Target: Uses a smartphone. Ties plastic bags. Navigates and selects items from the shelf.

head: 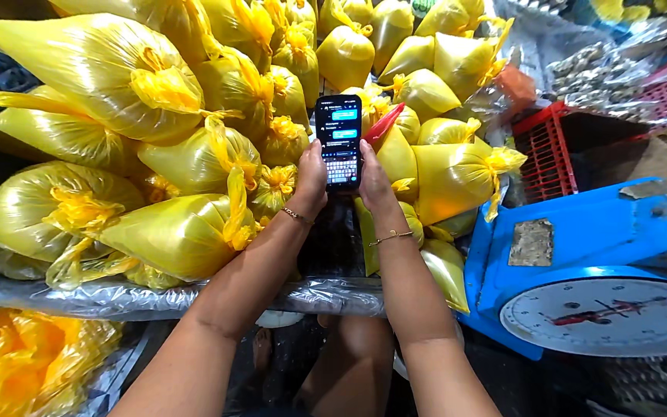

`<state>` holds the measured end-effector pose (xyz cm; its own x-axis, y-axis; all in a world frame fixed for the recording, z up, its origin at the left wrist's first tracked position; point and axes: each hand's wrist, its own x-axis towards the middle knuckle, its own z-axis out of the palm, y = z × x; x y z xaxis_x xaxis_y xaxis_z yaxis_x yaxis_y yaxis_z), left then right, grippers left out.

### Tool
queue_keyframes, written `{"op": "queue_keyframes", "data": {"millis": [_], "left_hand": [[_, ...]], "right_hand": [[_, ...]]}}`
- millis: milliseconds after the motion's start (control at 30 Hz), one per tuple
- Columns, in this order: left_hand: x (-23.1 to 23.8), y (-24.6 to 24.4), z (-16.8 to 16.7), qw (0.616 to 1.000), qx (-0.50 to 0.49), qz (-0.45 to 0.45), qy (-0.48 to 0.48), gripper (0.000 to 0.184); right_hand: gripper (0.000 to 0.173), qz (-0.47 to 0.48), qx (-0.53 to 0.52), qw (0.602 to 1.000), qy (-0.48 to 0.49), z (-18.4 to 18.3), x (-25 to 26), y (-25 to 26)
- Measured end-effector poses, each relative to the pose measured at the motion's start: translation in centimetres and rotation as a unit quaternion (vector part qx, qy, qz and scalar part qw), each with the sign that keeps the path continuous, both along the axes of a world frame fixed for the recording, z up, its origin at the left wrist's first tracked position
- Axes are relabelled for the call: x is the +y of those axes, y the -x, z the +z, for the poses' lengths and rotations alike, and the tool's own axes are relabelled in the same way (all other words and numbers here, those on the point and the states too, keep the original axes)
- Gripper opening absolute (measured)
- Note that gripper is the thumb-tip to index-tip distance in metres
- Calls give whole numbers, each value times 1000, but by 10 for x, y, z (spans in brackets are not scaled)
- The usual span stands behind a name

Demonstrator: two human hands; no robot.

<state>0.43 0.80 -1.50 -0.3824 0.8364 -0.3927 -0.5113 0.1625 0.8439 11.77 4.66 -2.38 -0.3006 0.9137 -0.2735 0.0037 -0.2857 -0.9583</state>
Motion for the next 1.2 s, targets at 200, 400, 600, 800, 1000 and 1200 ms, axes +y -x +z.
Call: {"op": "queue_keyframes", "data": {"millis": [200,400,600,800,1000,1200], "left_hand": [[-3,0,4,999,19,-28,-1,56],[0,0,4,999,33,-24,-7,53],[-2,1,4,1000,-8,15,-14,50],[-3,-5,3,999,-1,21,-27,47],[0,-9,1,998,11,26,-62,46],[-24,-16,12,998,61,-14,-26,50]], "right_hand": [[57,-7,7,1000,-1,1,0,0],[60,-17,28,999,-5,3,0,-1],[66,13,11,999,-41,7,0,-1],[68,21,-12,999,-36,12,3,-5],[70,22,10,999,-48,10,6,-9],[80,40,-11,998,-51,11,-7,-19]]}}
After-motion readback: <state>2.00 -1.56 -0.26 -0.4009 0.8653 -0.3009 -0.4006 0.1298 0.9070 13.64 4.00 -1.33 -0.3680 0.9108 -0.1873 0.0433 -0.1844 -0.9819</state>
